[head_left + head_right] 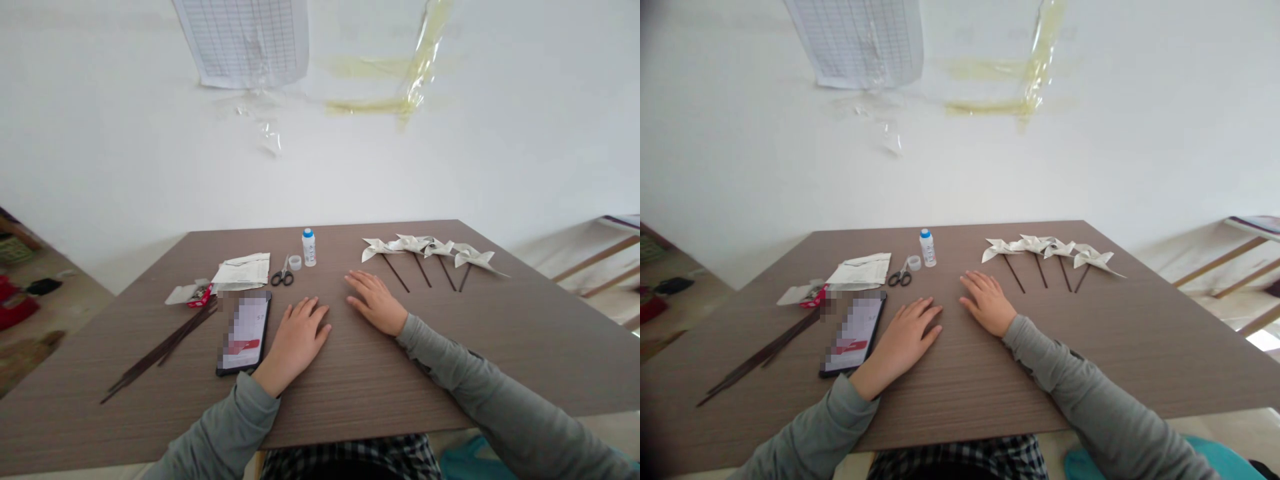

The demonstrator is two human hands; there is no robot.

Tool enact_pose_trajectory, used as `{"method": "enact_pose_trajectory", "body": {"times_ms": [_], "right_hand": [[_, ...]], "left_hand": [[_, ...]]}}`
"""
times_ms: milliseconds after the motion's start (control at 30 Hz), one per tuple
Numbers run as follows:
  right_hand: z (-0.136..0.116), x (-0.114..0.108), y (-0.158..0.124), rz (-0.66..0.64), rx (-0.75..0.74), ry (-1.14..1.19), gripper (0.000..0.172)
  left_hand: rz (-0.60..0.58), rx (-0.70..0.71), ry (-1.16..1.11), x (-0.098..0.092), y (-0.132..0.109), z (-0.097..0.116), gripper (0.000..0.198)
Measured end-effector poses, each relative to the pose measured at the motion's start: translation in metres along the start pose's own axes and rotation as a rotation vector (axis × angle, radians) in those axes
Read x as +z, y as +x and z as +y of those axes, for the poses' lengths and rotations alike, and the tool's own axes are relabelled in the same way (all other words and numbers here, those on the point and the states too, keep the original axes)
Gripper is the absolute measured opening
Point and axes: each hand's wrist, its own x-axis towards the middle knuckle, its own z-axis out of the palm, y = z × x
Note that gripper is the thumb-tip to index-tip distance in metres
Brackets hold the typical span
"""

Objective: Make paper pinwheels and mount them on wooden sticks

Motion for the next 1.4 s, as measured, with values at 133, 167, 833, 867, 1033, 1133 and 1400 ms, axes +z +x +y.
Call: {"method": "enact_pose_trajectory", "body": {"times_ms": [133, 167, 833, 867, 1033, 1133, 1400], "right_hand": [[-0.022, 0.003, -0.003, -0.219, -0.023, -0.037, 0.064], [-0.024, 0.002, -0.003, -0.241, -0.025, -0.047, 0.063], [-0.02, -0.005, -0.002, -0.242, -0.029, -0.023, 0.062], [-0.02, -0.005, -0.002, -0.241, -0.029, -0.021, 0.062], [-0.019, -0.007, -0.003, -0.239, -0.03, -0.023, 0.061], [-0.019, -0.008, -0.004, -0.241, -0.024, -0.028, 0.061], [-0.015, -0.011, -0.002, -0.254, -0.026, -0.013, 0.062]], "left_hand": [[0.02, 0.022, 0.024, 0.005, 0.001, -0.002, 0.046], [0.027, 0.024, 0.021, 0.006, 0.0, -0.002, 0.046], [0.063, 0.066, -0.021, -0.005, -0.005, -0.019, 0.044], [0.076, 0.068, -0.026, -0.009, -0.006, -0.022, 0.043], [0.128, 0.016, -0.041, -0.029, -0.016, -0.049, 0.04], [0.164, -0.045, -0.005, -0.046, -0.017, -0.075, 0.042], [0.138, -0.226, 0.272, -0.091, 0.019, -0.142, 0.05]]}}
